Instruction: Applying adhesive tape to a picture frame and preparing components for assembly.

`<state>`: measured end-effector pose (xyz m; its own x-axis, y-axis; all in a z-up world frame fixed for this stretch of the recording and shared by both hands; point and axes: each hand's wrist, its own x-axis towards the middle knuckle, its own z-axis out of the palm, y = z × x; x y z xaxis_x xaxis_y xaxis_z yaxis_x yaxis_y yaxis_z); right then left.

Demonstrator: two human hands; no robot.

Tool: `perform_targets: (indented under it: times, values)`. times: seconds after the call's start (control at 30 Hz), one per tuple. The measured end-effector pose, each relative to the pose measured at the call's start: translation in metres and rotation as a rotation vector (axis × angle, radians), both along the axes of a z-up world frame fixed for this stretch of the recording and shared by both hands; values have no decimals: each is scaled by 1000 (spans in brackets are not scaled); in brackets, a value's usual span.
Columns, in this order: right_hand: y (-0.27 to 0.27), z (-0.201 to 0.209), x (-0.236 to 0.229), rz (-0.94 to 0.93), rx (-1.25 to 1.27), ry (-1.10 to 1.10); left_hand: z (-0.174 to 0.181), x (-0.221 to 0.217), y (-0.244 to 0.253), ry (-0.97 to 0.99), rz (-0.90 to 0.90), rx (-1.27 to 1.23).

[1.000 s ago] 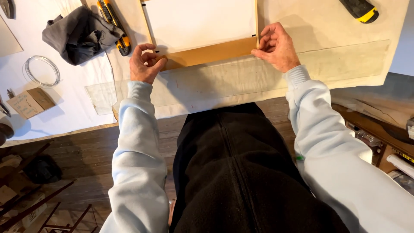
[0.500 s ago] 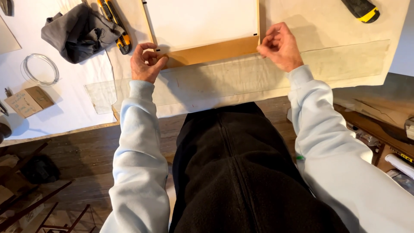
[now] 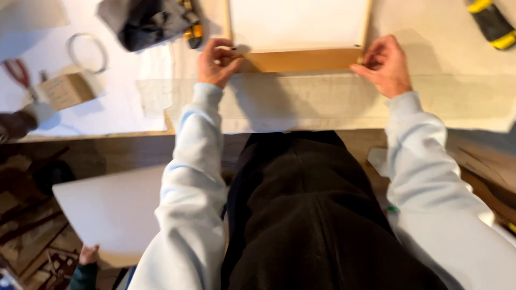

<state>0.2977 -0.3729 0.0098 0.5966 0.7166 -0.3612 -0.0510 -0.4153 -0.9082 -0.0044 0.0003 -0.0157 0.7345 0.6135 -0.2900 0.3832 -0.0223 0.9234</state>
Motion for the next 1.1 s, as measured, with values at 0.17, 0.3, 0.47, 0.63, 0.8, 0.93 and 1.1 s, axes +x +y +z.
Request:
perform_targets:
  times: [0.17, 0.3, 0.47, 0.63, 0.8, 0.93, 1.1]
  values:
    - [-4, 8, -4, -2, -15, -39, 4, 2, -7, 2, 18, 83]
    - [-1, 12, -5, -9, -37, -41, 10, 2, -4, 23, -16, 99]
    - [-2, 12, -6, -11, -26, -28, 13, -1, -2, -7, -82, 146]
    - [-6, 6, -5, -7, -5, -27, 16, -2, -4, 10, -88, 158]
    - [-6, 4, -4, -11, -29, -38, 12, -4, -8, -16, -71, 172]
    - [-14, -3, -5, -7, 2, -7, 8, -9, -13, -56, -61, 187]
    - [-13, -9, -3, -46, 41, 20, 11, -5, -15, -52, -30, 144]
